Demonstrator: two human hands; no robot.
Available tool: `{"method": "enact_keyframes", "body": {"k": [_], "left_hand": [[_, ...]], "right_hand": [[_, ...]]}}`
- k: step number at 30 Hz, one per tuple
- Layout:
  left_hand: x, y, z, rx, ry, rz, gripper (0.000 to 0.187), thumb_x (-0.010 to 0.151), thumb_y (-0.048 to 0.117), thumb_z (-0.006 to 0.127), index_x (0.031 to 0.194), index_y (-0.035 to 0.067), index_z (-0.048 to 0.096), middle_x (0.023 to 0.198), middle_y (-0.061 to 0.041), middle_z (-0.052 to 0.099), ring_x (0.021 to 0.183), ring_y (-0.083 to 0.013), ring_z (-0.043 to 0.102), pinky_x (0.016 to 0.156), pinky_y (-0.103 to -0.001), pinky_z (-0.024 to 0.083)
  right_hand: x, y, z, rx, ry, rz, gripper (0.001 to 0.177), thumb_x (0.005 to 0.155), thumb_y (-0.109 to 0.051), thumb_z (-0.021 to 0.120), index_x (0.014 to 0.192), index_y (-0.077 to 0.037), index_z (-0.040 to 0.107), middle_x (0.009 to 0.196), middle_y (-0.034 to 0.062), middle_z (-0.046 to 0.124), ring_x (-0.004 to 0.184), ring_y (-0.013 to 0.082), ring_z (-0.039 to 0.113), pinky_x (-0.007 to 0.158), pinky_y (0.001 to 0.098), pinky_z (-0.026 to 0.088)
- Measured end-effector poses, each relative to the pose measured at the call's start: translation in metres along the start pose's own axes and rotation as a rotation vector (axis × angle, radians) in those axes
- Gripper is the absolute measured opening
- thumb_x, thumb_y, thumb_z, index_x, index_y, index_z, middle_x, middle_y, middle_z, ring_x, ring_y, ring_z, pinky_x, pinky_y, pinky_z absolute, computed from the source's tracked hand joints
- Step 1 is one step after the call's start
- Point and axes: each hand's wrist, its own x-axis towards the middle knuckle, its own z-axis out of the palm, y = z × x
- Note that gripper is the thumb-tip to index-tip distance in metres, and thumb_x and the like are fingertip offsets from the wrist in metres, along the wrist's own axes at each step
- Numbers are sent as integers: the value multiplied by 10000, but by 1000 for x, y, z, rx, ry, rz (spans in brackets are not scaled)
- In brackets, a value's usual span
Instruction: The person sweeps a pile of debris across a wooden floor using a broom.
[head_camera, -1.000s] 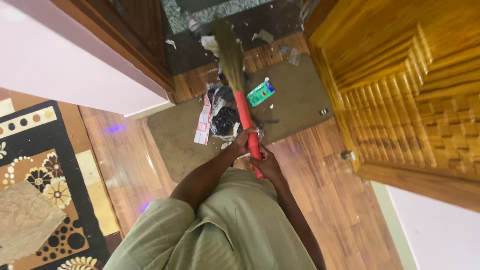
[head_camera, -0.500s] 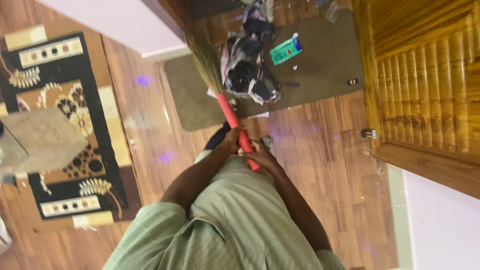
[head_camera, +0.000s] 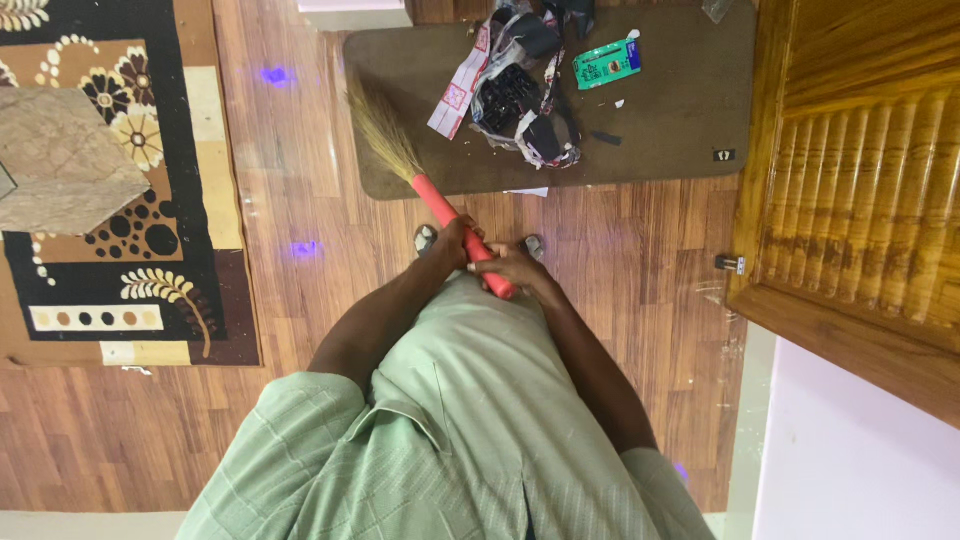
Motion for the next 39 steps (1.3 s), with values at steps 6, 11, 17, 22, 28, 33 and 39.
{"method": "enact_keyframes", "body": {"k": [6,11,17,22,28,33,39], "left_hand": [[-5,39,-28,-108,-172,31,88,878,125,576,825,109,509,691,-65,522,636,-239,537,646,-502,554],[-1,51,-47,-321,-174,66,66,918,65,573,888,113,540,711,-59,530,644,-225,545,625,-396,524],[9,46,-58,-287,45,-3,173,976,186,632,1065,58,556,799,-108,631,722,-257,632,672,-425,580],[34,37,-13,-21,51,-74,277,958,261,660,1090,42,553,847,-93,611,744,-246,626,671,-522,590],[78,33,135,99,-54,107,278,946,194,698,1120,0,601,838,-155,634,727,-294,644,651,-463,594],[126,23,282,332,-190,-159,218,848,232,675,967,55,635,767,-98,648,643,-239,644,576,-431,578],[133,22,385,307,-217,206,240,814,172,778,974,18,686,793,-92,679,658,-214,671,605,-352,590]], "right_hand": [[30,-53,48,-106,89,169,537,830,-123,762,1273,14,492,937,146,683,638,191,695,536,335,607],[80,-42,49,-51,-20,298,416,833,-100,661,1208,32,537,954,130,685,648,189,694,483,359,592],[116,6,33,102,-27,353,290,873,-134,672,1081,57,603,851,141,660,600,204,651,452,359,551],[123,-9,-28,179,76,500,301,892,-160,648,1096,58,615,849,139,676,604,210,662,480,349,563],[103,-74,-155,196,201,342,328,867,-136,658,1118,74,629,861,143,722,609,214,689,479,351,568],[49,-134,-236,107,458,152,379,837,-83,658,1184,65,625,828,129,726,553,201,672,434,340,556],[12,-201,-280,-212,534,-125,564,896,-88,658,1439,-58,506,883,58,696,573,139,676,456,301,584]]}}
